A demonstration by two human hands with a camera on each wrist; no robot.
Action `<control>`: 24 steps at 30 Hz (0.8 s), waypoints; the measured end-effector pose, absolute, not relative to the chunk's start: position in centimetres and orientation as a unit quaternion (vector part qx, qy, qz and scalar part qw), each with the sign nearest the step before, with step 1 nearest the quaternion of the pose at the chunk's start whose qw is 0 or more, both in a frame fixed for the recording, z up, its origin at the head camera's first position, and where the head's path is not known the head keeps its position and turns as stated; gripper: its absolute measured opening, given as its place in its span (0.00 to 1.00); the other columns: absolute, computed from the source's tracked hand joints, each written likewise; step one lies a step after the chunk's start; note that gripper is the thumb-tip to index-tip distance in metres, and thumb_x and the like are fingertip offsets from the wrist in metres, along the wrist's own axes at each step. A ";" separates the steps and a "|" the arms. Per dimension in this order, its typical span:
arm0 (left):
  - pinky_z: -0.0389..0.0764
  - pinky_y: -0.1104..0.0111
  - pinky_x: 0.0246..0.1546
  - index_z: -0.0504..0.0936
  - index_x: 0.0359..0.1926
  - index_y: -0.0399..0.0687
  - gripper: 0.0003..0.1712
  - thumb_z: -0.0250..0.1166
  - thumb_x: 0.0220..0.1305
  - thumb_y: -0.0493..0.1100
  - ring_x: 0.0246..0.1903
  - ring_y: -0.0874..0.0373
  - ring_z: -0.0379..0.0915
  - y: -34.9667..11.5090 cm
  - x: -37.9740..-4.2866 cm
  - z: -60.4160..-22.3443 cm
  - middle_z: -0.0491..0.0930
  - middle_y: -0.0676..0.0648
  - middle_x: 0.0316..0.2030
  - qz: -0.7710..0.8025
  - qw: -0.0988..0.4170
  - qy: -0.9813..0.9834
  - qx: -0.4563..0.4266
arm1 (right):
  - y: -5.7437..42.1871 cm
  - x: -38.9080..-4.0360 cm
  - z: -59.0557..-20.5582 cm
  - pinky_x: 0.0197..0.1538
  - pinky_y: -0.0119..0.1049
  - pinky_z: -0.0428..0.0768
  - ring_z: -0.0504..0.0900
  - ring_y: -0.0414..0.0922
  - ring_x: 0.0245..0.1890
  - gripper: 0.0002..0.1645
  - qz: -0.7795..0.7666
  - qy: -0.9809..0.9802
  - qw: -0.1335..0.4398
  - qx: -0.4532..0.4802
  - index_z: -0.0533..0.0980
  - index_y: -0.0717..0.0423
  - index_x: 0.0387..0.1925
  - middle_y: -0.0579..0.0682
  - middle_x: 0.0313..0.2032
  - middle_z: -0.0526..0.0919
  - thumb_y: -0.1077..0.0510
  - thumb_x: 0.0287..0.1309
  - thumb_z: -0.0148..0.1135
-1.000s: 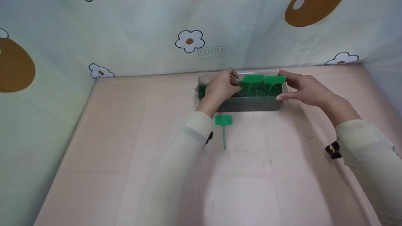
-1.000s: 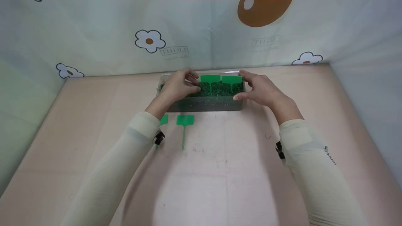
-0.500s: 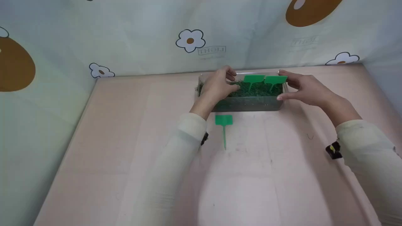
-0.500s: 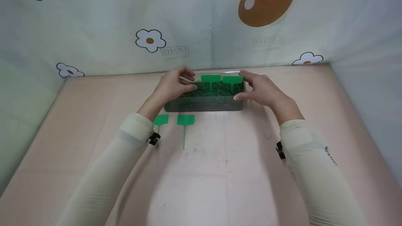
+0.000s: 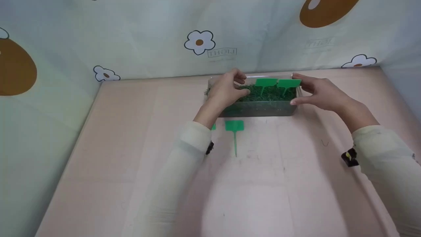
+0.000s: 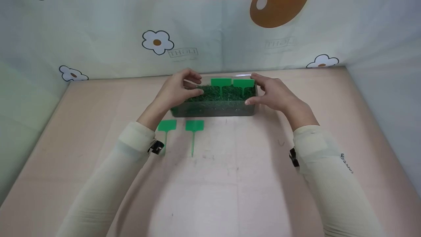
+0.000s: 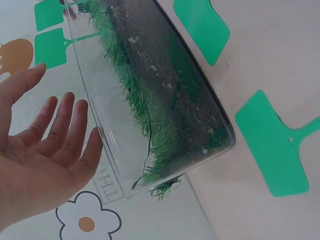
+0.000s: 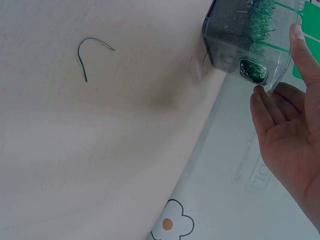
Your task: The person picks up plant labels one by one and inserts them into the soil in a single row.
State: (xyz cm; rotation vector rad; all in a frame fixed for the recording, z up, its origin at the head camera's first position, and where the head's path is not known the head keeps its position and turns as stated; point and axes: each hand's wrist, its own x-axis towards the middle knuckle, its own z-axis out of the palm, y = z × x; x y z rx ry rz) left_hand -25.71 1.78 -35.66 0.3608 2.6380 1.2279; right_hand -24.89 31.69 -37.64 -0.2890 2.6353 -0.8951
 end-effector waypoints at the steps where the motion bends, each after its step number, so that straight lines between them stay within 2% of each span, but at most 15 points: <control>1: 0.80 0.66 0.53 0.76 0.57 0.50 0.21 0.69 0.65 0.43 0.56 0.54 0.79 1.7 -25.6 -35.6 0.80 0.49 0.55 0.418 0.105 0.894 0.121 | 31.7 -24.9 -37.6 0.72 0.60 0.61 0.57 0.65 0.75 0.60 -0.315 0.928 0.171 -0.102 0.49 0.48 0.79 0.64 0.76 0.56 0.42 0.55 0.73; 10: 0.80 0.68 0.53 0.77 0.55 0.52 0.21 0.71 0.63 0.44 0.55 0.56 0.79 1.3 -24.9 -35.5 0.80 0.51 0.54 0.419 0.091 0.896 0.116 | 31.7 -24.9 -37.6 0.72 0.60 0.61 0.56 0.64 0.75 0.60 -0.314 0.928 0.172 -0.098 0.48 0.47 0.79 0.64 0.76 0.56 0.41 0.55 0.72; 17: 0.81 0.66 0.52 0.78 0.54 0.53 0.20 0.71 0.62 0.45 0.57 0.55 0.79 0.8 -24.5 -35.6 0.80 0.52 0.53 0.426 0.087 0.891 0.128 | 31.6 -24.7 -37.6 0.72 0.59 0.62 0.59 0.65 0.74 0.58 -0.312 0.930 0.154 -0.114 0.50 0.52 0.78 0.64 0.75 0.58 0.43 0.56 0.73; 24: 0.78 0.66 0.57 0.77 0.56 0.52 0.21 0.70 0.63 0.45 0.58 0.54 0.77 0.4 -24.2 -35.6 0.79 0.50 0.57 0.433 0.099 0.884 0.150 | 31.7 -24.7 -37.6 0.72 0.60 0.62 0.59 0.65 0.74 0.59 -0.311 0.930 0.158 -0.113 0.50 0.51 0.79 0.64 0.75 0.58 0.43 0.56 0.72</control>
